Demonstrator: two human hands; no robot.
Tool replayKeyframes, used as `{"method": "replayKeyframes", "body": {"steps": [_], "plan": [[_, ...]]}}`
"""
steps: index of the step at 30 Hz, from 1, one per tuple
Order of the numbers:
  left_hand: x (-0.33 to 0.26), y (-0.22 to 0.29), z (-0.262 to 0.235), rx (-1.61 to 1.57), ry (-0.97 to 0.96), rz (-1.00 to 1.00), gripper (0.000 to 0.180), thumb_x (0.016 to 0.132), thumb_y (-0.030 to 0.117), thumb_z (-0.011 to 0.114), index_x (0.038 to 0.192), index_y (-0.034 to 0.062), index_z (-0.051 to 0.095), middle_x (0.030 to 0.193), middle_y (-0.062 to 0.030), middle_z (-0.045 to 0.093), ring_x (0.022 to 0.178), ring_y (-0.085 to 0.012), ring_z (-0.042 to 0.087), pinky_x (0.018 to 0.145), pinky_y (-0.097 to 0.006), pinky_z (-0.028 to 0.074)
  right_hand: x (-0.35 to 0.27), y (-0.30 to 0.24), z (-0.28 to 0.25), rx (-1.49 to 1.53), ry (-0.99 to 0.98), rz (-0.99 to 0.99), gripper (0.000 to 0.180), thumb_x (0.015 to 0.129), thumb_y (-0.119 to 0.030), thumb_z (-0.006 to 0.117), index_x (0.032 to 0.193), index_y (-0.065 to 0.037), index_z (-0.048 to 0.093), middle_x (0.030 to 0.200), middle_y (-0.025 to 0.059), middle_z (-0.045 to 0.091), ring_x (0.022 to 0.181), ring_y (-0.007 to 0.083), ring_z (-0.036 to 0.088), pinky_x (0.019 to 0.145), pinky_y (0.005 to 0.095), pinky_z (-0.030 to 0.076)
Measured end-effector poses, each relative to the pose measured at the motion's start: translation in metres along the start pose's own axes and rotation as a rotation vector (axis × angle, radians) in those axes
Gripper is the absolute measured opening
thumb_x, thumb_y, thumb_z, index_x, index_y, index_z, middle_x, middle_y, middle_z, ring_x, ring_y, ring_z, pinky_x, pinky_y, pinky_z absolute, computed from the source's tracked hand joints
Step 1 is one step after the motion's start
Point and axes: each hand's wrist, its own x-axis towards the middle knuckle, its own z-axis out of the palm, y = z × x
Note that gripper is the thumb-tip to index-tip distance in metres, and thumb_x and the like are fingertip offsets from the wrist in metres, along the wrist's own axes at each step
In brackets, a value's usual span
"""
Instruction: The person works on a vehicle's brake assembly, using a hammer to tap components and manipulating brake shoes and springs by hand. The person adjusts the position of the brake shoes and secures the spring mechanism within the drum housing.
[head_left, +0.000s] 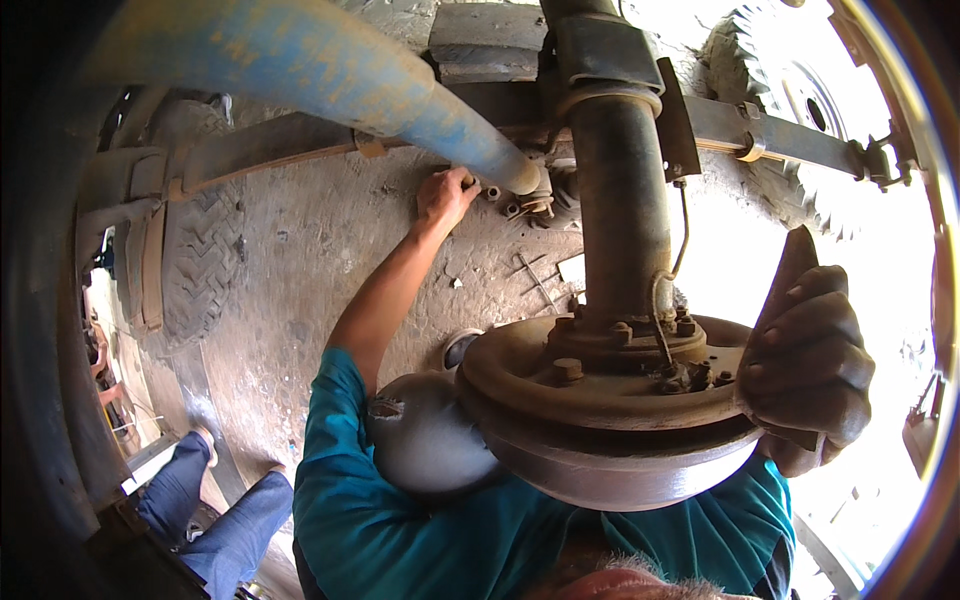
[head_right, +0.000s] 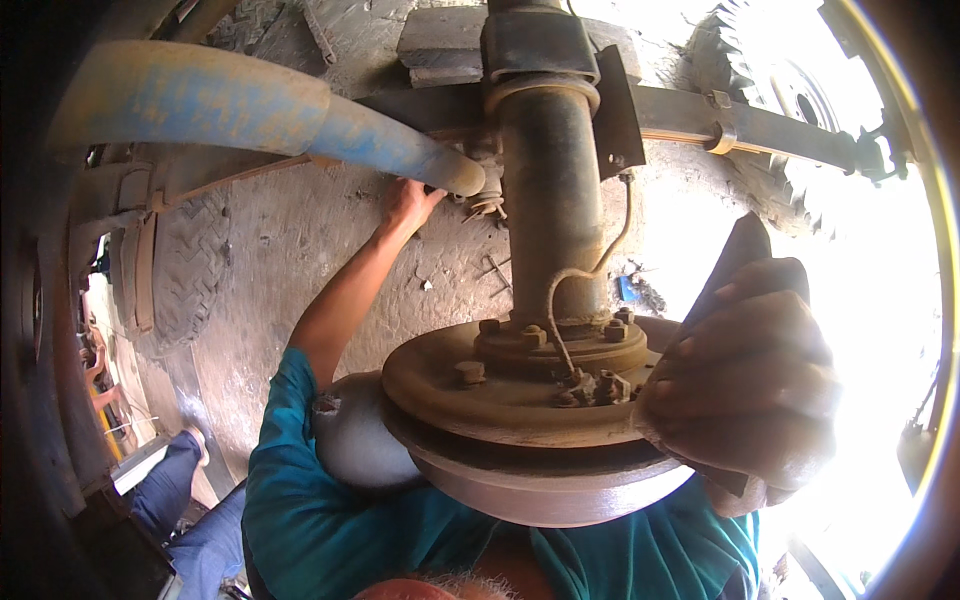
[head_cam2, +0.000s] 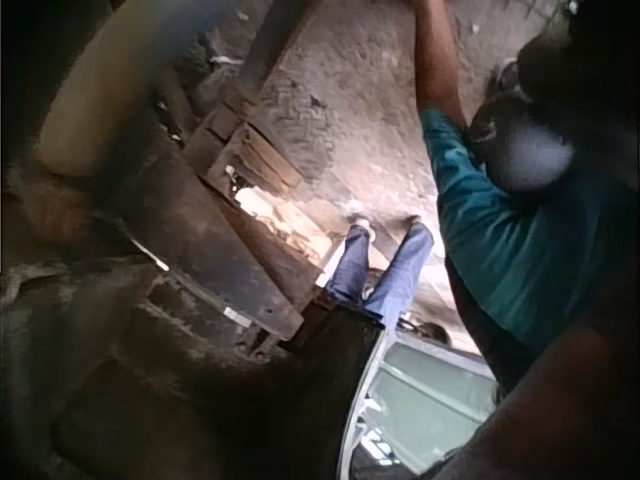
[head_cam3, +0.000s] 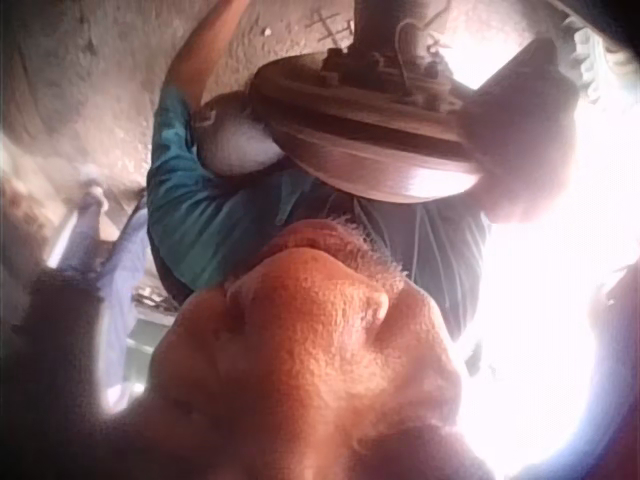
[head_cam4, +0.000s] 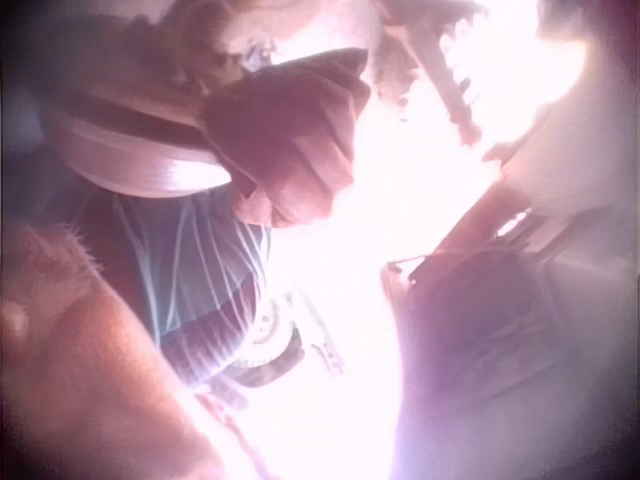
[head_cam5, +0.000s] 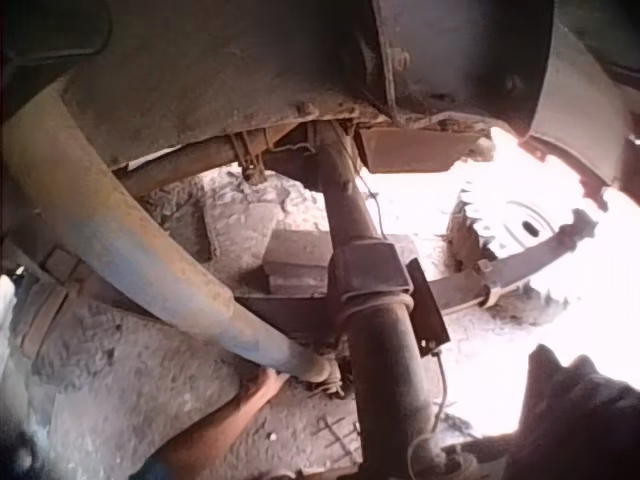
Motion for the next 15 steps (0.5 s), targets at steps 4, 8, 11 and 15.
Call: {"method": "replayKeyframes", "body": {"steps": [4,8,11,15], "plan": [[0.001,0.007,-0.008,-0.095,0.107,0.072,0.025,0.09,0.025,0.081,0.102,0.0043,0.075,0.099,-0.0181,0.078,0.093,-0.0369,0.075,0.081,-0.047,0.059,-0.003,-0.004,0.006,-0.008,0.059,0.061,0.037,0.094,-0.046,0.071,0.073,-0.017,0.064,0.073,-0.001,0.066,0.078,0.0217,0.063,0.084,0.0449,0.043],[0.005,0.03,-0.021,-0.13,-0.042,-0.211,0.023,0.088,0.018,0.077,0.105,0.0042,0.07,0.103,-0.0203,0.074,0.097,-0.0389,0.072,0.085,-0.047,0.057,0.0,-0.006,0.006,-0.014,0.064,0.065,0.038,0.094,-0.046,0.071,0.071,-0.016,0.064,0.071,-0.0012,0.066,0.078,0.0211,0.062,0.083,0.0441,0.043],[-0.007,0.033,-0.014,-0.091,-0.007,-0.022,0.029,0.086,0.01,0.072,0.112,0.0022,0.062,0.107,-0.022,0.068,0.103,-0.0401,0.067,0.09,-0.047,0.055,0.001,-0.004,0.003,-0.008,0.057,0.056,0.037,0.095,-0.044,0.071,0.072,-0.016,0.065,0.072,-0.0008,0.067,0.077,0.0213,0.063,0.082,0.0439,0.044],[-0.03,0.038,-0.007,-0.05,0.044,0.223,0.039,0.084,0.001,0.067,0.119,-0.0003,0.05,0.11,-0.0248,0.062,0.109,-0.0421,0.063,0.095,-0.049,0.052,0.004,-0.002,0.002,0.009,0.037,0.039,0.035,0.096,-0.042,0.069,0.074,-0.015,0.068,0.073,-0.0001,0.069,0.077,0.0219,0.065,0.081,0.0435,0.046]]}}
